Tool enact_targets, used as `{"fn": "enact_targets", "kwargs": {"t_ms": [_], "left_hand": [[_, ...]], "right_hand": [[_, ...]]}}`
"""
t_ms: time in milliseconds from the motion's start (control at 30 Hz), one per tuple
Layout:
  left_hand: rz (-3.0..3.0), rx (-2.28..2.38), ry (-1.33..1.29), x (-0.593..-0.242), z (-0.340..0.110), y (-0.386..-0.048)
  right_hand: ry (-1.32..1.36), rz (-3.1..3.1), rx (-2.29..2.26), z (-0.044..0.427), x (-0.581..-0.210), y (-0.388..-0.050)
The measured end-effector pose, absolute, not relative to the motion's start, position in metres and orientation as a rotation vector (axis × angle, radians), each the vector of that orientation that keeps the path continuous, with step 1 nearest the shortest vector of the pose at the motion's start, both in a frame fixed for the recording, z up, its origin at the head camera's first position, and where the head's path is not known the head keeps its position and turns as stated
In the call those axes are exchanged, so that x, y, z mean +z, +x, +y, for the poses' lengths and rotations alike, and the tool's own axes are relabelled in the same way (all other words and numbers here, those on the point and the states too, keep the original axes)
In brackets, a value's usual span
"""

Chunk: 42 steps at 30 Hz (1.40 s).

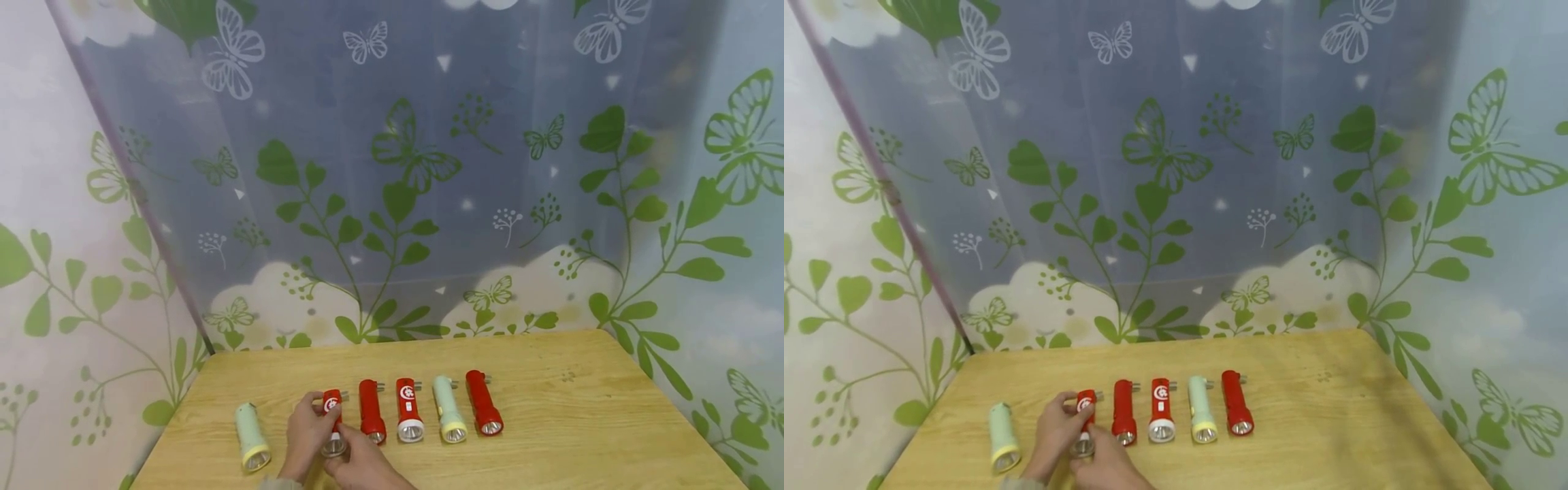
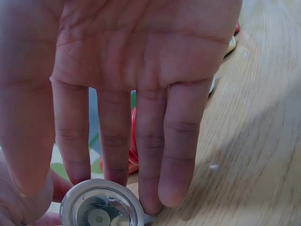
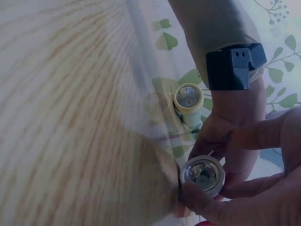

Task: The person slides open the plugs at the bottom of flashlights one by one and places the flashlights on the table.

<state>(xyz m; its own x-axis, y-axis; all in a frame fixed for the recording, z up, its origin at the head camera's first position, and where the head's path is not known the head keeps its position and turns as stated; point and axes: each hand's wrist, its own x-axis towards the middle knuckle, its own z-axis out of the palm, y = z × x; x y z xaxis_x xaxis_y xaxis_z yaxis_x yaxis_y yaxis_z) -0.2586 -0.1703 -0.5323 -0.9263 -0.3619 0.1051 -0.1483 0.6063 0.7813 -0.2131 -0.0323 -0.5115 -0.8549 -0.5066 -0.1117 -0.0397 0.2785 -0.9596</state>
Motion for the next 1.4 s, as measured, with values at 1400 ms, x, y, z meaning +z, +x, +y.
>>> {"fn": "enact_targets", "kwargs": {"t_ms": [1400], "left_hand": [[-2.677,-1.169,0.297,-0.532,-0.166,-0.268]], "right_hand": [[-0.37,2.168,-1.61,-0.022,-0.494,-0.209]]}}
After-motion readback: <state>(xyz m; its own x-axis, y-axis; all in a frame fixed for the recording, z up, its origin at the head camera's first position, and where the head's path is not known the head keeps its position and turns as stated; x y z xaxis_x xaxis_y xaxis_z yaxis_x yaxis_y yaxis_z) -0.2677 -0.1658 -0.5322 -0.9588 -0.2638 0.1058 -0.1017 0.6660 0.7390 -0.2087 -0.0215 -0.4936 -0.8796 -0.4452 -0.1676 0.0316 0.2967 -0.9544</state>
